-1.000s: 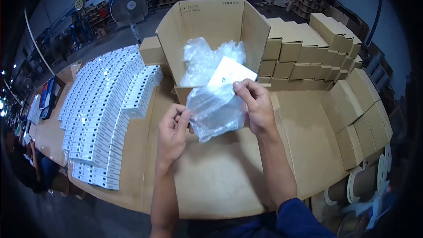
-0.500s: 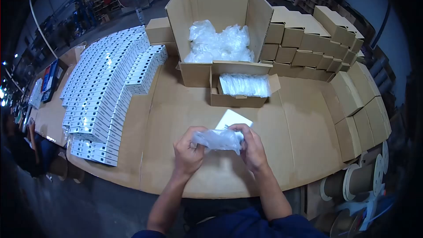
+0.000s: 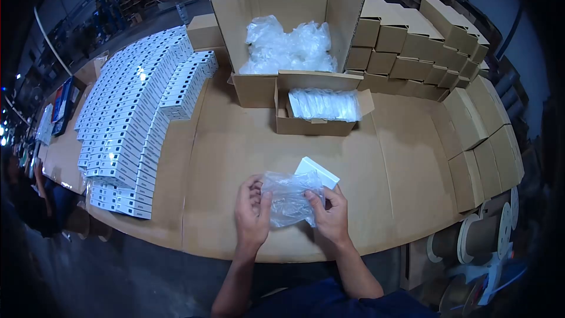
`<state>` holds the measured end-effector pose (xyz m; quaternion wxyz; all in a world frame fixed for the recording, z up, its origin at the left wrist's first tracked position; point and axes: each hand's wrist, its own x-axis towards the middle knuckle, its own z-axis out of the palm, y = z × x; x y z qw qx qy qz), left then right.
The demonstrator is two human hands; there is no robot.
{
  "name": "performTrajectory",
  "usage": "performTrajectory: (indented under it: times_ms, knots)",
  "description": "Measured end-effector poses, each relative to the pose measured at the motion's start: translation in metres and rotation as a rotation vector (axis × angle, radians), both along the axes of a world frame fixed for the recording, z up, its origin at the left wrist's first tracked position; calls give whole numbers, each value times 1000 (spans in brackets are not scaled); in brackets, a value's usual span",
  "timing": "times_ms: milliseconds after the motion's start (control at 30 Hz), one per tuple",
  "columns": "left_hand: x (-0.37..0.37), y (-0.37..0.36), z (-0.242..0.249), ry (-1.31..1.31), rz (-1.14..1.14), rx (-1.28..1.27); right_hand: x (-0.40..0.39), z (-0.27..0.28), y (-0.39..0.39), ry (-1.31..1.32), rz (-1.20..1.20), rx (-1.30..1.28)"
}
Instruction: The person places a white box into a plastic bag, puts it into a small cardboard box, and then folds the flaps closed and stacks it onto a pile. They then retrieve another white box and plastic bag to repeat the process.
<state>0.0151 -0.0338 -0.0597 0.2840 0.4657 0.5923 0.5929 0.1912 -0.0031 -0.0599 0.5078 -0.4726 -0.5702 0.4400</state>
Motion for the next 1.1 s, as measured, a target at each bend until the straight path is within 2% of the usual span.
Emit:
performTrajectory:
  times_ms: [67,100,200,300,333,433,533,633,733,833,933,1033,1100]
  knots:
    - [-1,-3,17,369,192,172,2,2,-2,-108,-19,1]
    - [-6,-4,19,519,149,265,2,4,-2,-161,-27,3]
    - [-11,4,53,744,-130,306,1,10,-3,-202,8,44]
    - [-16,17,58,732,-299,198,-1,14,-1,-263,22,223]
    - [-18,19,57,739,-362,145,-1,15,-1,-262,23,204]
    - [-20,22,49,699,-377,203,2,17,-1,-275,21,161]
    - [-18,22,44,614,-417,156,3,18,1,-308,23,158]
    - [-14,21,54,355,-473,-116,2,16,-1,-304,13,155]
    - [-16,25,51,432,-522,-93,2,13,0,-296,22,146]
    - [-18,32,38,605,-517,147,3,14,2,-317,51,135]
    - [-16,30,45,172,-548,-114,9,17,4,-353,111,64]
    - [-22,36,52,210,-465,-231,18,18,4,-339,169,-19]
    - [-19,39,36,-69,-338,-132,18,18,4,-328,153,-32]
